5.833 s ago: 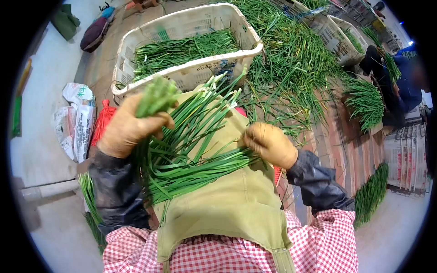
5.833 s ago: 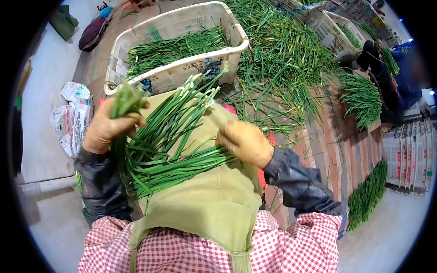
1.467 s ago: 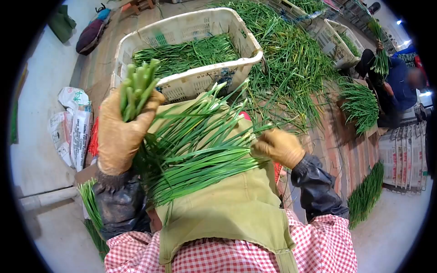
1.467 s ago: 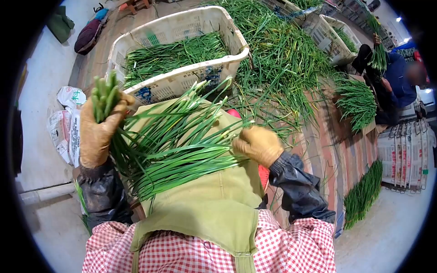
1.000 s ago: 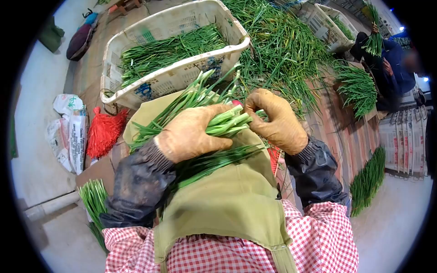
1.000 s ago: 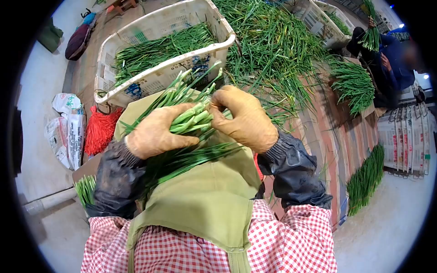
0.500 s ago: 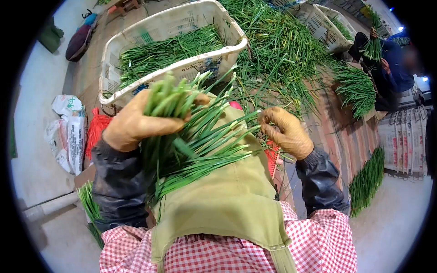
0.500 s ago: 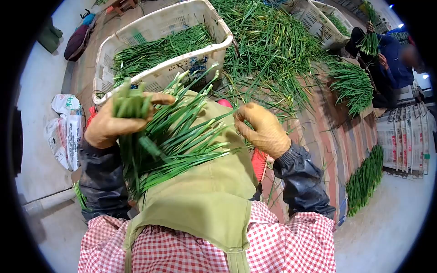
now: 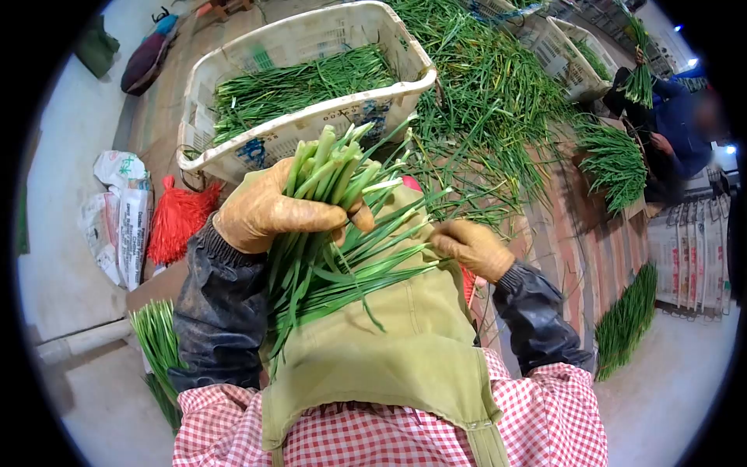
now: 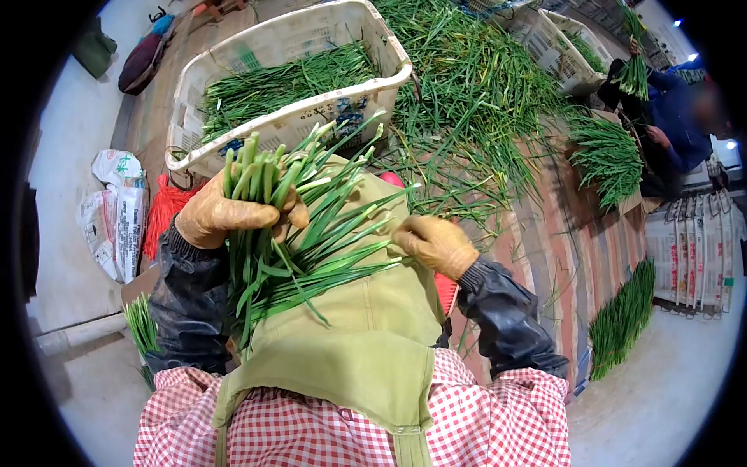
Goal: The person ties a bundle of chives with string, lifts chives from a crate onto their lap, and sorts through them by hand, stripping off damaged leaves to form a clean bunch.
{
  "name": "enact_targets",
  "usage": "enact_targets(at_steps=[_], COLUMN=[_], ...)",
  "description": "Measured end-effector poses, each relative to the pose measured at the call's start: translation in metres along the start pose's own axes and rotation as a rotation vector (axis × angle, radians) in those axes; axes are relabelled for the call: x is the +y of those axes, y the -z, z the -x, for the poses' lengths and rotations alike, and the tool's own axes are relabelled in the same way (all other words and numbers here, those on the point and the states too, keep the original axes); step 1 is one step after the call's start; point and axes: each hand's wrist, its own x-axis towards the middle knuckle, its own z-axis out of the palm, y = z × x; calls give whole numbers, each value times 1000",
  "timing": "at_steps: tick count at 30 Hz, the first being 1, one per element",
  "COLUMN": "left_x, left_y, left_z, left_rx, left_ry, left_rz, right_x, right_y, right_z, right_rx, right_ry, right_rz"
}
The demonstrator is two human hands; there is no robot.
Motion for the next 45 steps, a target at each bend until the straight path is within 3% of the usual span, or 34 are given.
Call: enact_targets(at_steps=[1, 3, 5, 6, 11, 14, 17, 18, 19, 22, 24, 27, 31, 33, 35, 37, 39, 41, 43, 45], left_x=[1, 2, 0, -4, -36, -35, -25, -23, -20, -15, -14, -14, -6, -11, -19, -17, -15, -8, -5, -4], left_y=[-6, -19, -18, -19, -25, -20, -15, -11, -10, -12, -13, -16, -18, -25, -18, -11, -4, -6, 4, 9], left_z=[-4, -12, -15, -19, -45, -41, -34, -35, -36, -36, -36, -34, -34, -36, -42, -40, -33, -26, -26, -23], left_rx=[-9, -3, -60, -65, -208, -181, -81, -69, -64, -53, -63, -76, -130, -112, -194, -178, -107, -38, -40, -31], left_ry=[3, -22, 38, 60, 92, 91, 68, 63, 57, 61, -3, -6, 168, 150, 221, 177, 55, 62, 84, 57], left_rz=[-1, 25, 8, -52, -145, -61, 14, 9, 2, 31, 25, 41, -167, -149, -73, -40, 31, 95, 32, 38], right_x=[2, 0, -4, -27, -83, -74, -29, -26, -14, -8, -17, -28, -68, -82, -81, -81, -69, -49, -29, -17], right_y=[-9, -10, -8, 3, 34, 36, 16, 13, 2, -9, -5, 6, 24, 22, 20, 25, 29, 14, -12, -26], right_z=[-1, 2, 1, 4, 1, 5, 16, 19, 19, 20, 17, 7, -10, -13, -17, -5, 13, 26, 31, 31], right_rx=[-105, -111, 147, 190, 302, 174, 76, -60, -107, -52, 158, 238, 323, 329, 322, 460, 375, 126, -59, -16], right_ry=[-55, -86, 123, 98, 400, 245, 247, 253, 244, 171, 320, 374, 480, 479, 392, 304, 138, 130, 256, 322], right_rz=[-328, -346, -204, -193, 2, -55, 49, 117, -15, -115, -45, 16, -6, 30, -125, 9, 180, 274, 392, 314])
